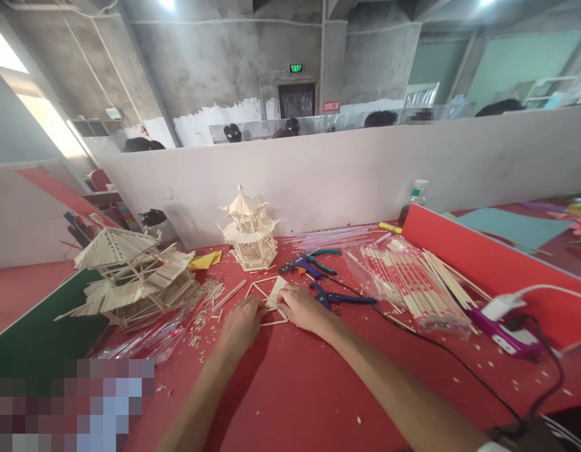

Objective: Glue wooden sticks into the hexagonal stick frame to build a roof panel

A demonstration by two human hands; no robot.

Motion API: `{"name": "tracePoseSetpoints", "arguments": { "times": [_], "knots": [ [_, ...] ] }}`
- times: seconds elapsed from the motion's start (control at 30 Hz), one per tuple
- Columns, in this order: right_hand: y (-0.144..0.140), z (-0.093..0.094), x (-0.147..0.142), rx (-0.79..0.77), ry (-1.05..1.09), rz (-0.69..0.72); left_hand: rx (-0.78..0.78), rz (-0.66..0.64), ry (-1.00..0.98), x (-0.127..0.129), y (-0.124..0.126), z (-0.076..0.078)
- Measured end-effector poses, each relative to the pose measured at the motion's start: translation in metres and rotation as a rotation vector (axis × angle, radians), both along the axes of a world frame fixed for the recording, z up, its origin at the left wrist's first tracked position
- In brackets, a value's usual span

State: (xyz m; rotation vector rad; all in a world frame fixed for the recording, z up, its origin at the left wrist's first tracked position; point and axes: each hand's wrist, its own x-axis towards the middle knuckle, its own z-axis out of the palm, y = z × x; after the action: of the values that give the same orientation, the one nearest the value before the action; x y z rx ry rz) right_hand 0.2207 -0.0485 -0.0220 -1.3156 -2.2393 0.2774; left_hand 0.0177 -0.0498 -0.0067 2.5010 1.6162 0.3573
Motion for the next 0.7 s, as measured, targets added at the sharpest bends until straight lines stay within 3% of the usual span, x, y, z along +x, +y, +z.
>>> {"name": "tracePoseSetpoints", "arguments": {
  "times": [0.47,0.7],
  "knots": [
    [-0.0043,0.0079,-0.0042,0.018,-0.024,0.005,0.009,0.108,0.034,0.0018,-0.0019,-0.001],
    [-0.0009,0.0027,-0.0011,0.024,-0.002,0.0,0.013,0.116,0.041,0.0048,-0.0018,0.0006]
  ]
}}
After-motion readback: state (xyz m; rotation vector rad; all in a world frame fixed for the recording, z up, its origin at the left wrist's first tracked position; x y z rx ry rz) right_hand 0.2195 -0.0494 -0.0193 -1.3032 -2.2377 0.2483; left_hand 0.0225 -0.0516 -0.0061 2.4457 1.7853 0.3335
